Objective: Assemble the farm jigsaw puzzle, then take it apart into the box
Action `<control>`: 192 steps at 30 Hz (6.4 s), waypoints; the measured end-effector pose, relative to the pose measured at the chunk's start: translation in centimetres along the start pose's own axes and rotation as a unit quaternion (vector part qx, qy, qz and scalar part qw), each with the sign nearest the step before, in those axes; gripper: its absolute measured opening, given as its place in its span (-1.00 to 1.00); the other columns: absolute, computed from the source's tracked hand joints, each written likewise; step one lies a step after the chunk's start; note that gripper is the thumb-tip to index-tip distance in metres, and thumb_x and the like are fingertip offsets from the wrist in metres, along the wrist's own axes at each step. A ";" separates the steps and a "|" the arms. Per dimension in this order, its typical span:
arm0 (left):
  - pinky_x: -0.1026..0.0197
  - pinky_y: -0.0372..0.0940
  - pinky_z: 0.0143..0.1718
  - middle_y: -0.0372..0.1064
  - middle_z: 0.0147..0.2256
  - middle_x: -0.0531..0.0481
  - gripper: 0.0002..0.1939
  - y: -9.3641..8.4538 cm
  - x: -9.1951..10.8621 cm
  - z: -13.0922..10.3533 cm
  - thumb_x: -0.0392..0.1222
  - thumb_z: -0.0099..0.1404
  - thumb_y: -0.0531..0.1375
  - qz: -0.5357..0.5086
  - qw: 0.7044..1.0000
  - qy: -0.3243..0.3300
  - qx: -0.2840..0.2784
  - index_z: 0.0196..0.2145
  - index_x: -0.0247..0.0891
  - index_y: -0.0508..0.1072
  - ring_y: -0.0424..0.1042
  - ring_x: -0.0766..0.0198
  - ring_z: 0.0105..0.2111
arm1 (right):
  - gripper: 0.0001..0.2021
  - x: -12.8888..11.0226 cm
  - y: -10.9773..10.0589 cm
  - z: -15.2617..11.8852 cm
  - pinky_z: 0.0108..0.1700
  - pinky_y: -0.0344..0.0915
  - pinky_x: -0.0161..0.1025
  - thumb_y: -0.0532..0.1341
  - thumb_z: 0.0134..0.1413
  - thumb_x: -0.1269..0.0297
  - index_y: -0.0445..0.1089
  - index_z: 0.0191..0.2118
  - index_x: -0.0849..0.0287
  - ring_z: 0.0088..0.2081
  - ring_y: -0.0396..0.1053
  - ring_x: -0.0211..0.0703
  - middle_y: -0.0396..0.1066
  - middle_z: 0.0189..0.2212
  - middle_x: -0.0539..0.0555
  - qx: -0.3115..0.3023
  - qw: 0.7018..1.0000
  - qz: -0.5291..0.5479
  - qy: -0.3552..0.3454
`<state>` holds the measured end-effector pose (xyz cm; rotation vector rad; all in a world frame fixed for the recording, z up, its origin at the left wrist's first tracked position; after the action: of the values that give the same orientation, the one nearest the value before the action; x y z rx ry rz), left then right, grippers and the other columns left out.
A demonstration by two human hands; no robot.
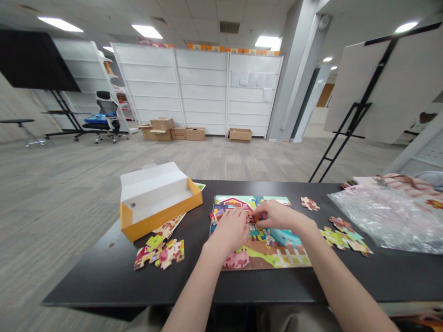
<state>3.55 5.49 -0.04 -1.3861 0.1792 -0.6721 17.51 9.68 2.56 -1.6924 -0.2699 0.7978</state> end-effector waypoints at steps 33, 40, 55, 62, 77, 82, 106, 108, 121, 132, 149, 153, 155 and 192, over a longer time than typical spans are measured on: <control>-0.23 -0.14 0.36 -0.16 0.42 -0.27 0.23 -0.3 0.9 -3.1 0.37 -0.11 0.37 -0.055 0.991 0.018 -0.122 0.38 -0.22 0.05 -0.16 -0.20 0.40 | -0.76 1.4 0.0 0.2 -0.11 0.27 -0.24 0.22 0.15 0.30 0.57 -0.10 0.16 -0.16 0.46 -0.01 0.53 -0.15 0.19 0.063 0.997 -0.032 0.004; -0.25 -0.14 0.35 -0.12 0.42 -0.22 0.14 -0.5 0.6 -2.8 0.34 -0.08 0.37 -0.058 0.991 0.025 -0.118 0.35 -0.20 0.13 -0.10 -0.19 0.39 | -0.74 1.2 0.2 0.6 -0.07 0.28 -0.23 0.17 0.18 0.35 0.56 -0.08 0.15 -0.10 0.46 0.02 0.54 -0.14 0.19 0.059 0.997 -0.056 0.003; -0.19 -0.12 0.38 0.01 0.38 -0.22 0.13 -0.7 1.1 -2.7 0.26 -0.09 0.40 -0.072 0.987 0.039 -0.136 0.34 -0.26 0.16 -0.02 -0.13 0.38 | -0.76 0.9 0.3 0.6 -0.10 0.29 -0.24 0.22 0.20 0.27 0.57 -0.09 0.16 -0.14 0.48 -0.01 0.54 -0.17 0.17 0.060 0.996 -0.062 0.000; -0.22 -0.09 0.37 -0.03 0.39 -0.23 0.12 -0.7 1.5 -2.7 0.21 -0.09 0.42 -0.089 0.987 0.045 -0.128 0.34 -0.25 0.16 -0.06 -0.16 0.39 | -0.75 1.2 0.4 0.6 -0.08 0.30 -0.21 0.27 0.20 0.15 0.58 -0.11 0.17 -0.13 0.46 0.01 0.51 -0.17 0.19 0.065 0.997 -0.040 -0.014; 0.04 0.29 0.11 0.47 0.02 -0.21 -0.70 -3.9 -7.2 -4.6 -0.16 0.39 0.15 0.012 0.994 -0.102 -0.025 0.01 -0.30 0.49 0.41 0.00 0.06 | -0.77 1.3 0.8 0.8 -0.17 0.26 -0.22 0.22 0.22 0.12 0.51 -0.24 0.17 -0.21 0.44 -0.03 0.48 -0.24 0.16 0.066 0.996 -0.053 -0.007; 0.09 0.29 0.09 0.50 -0.04 -0.17 -0.75 -3.1 -7.3 -4.3 -0.17 0.43 0.11 0.022 0.994 -0.110 -0.012 -0.03 -0.23 0.51 0.45 0.07 0.03 | -0.80 1.4 0.9 0.9 -0.18 0.26 -0.23 0.22 0.22 0.16 0.50 -0.23 0.16 -0.21 0.43 -0.04 0.48 -0.23 0.15 0.067 0.996 -0.053 -0.005; 0.09 0.22 0.22 0.39 0.14 -0.10 -0.60 -4.9 -8.5 -6.5 -0.34 0.43 -0.03 -0.052 0.996 -0.072 0.033 0.14 -0.20 0.38 0.35 0.16 0.15 | -0.74 1.4 0.8 0.8 -0.11 0.29 -0.19 0.19 0.24 0.08 0.50 -0.19 0.15 -0.17 0.43 -0.02 0.47 -0.18 0.18 0.051 0.998 -0.047 0.003; 0.10 0.24 0.20 0.42 0.12 -0.10 -0.60 -5.6 -9.3 -7.1 -0.32 0.42 -0.02 -0.052 0.994 -0.088 0.035 0.14 -0.20 0.39 0.38 0.16 0.13 | -0.73 1.5 0.9 0.8 -0.11 0.28 -0.19 0.18 0.25 0.07 0.49 -0.19 0.15 -0.17 0.42 -0.02 0.47 -0.17 0.18 0.050 0.998 -0.045 0.002; 0.11 0.33 -0.09 0.57 -0.09 -0.11 -0.68 -12.0 -16.3 -16.9 -0.17 0.38 0.02 0.086 0.935 -0.342 -0.038 -0.09 -0.17 0.54 0.53 0.05 -0.11 | -0.75 2.1 1.4 1.3 -0.14 0.28 -0.20 0.16 0.23 0.11 0.48 -0.20 0.16 -0.20 0.43 -0.03 0.47 -0.18 0.18 0.052 0.996 -0.074 0.001; 0.09 0.33 -0.04 0.52 -0.01 -0.10 -0.50 -9.9 -14.6 -18.1 -0.07 0.03 0.34 0.039 0.946 -0.307 -0.096 -0.02 -0.13 0.51 0.47 -0.05 -0.01 | -0.75 2.6 1.6 1.5 -0.12 0.30 -0.17 0.17 0.21 0.10 0.49 -0.19 0.14 -0.19 0.44 0.00 0.48 -0.19 0.17 0.056 0.996 -0.068 -0.001; 0.21 0.39 -0.18 0.53 -0.28 0.03 -0.64 -12.6 -12.1 -18.9 0.10 0.10 0.29 -0.147 0.946 -0.278 -0.076 -0.23 -0.17 0.48 0.48 0.18 -0.25 | -0.75 2.3 1.5 1.5 -0.15 0.28 -0.19 0.16 0.23 0.11 0.47 -0.22 0.16 -0.22 0.42 -0.03 0.47 -0.20 0.18 0.058 0.995 -0.081 0.007; 0.12 0.35 -0.03 0.53 -0.11 -0.04 -0.72 -11.0 -10.1 -14.7 -0.02 0.26 0.23 -0.115 0.976 -0.184 0.016 -0.12 -0.16 0.48 0.48 0.12 -0.12 | -0.75 2.0 1.4 1.4 -0.17 0.27 -0.20 0.15 0.24 0.10 0.46 -0.23 0.17 -0.24 0.43 -0.03 0.46 -0.22 0.18 0.059 0.994 -0.090 0.005; 0.08 0.32 0.05 0.50 -0.05 -0.06 -0.70 -9.4 -8.9 -12.5 -0.12 0.26 0.25 -0.093 0.985 -0.145 0.030 -0.05 -0.17 0.45 0.46 0.09 -0.05 | -0.76 2.1 1.5 1.4 -0.17 0.27 -0.21 0.15 0.25 0.11 0.46 -0.23 0.17 -0.23 0.43 -0.04 0.45 -0.22 0.18 0.065 0.994 -0.093 0.002; 0.08 0.28 0.10 0.44 0.03 -0.19 -0.65 -4.1 -7.7 -4.8 -0.17 0.35 0.20 -0.014 0.991 -0.121 -0.054 0.07 -0.25 0.39 0.43 0.03 0.05 | -0.78 1.4 1.4 1.2 -0.21 0.21 -0.24 0.16 0.28 0.15 0.43 -0.24 0.19 -0.22 0.42 -0.04 0.43 -0.23 0.18 0.067 0.991 -0.117 0.010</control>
<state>-6.31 5.43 0.82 -1.5637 0.0027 -0.5169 17.47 11.04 0.64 -1.5104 -0.3844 0.6102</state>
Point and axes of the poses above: each hand's wrist, its own z-axis towards the middle knuckle, its own y-axis out of the palm, x = y × z, the point moved 5 cm from there along z, towards the middle knuckle
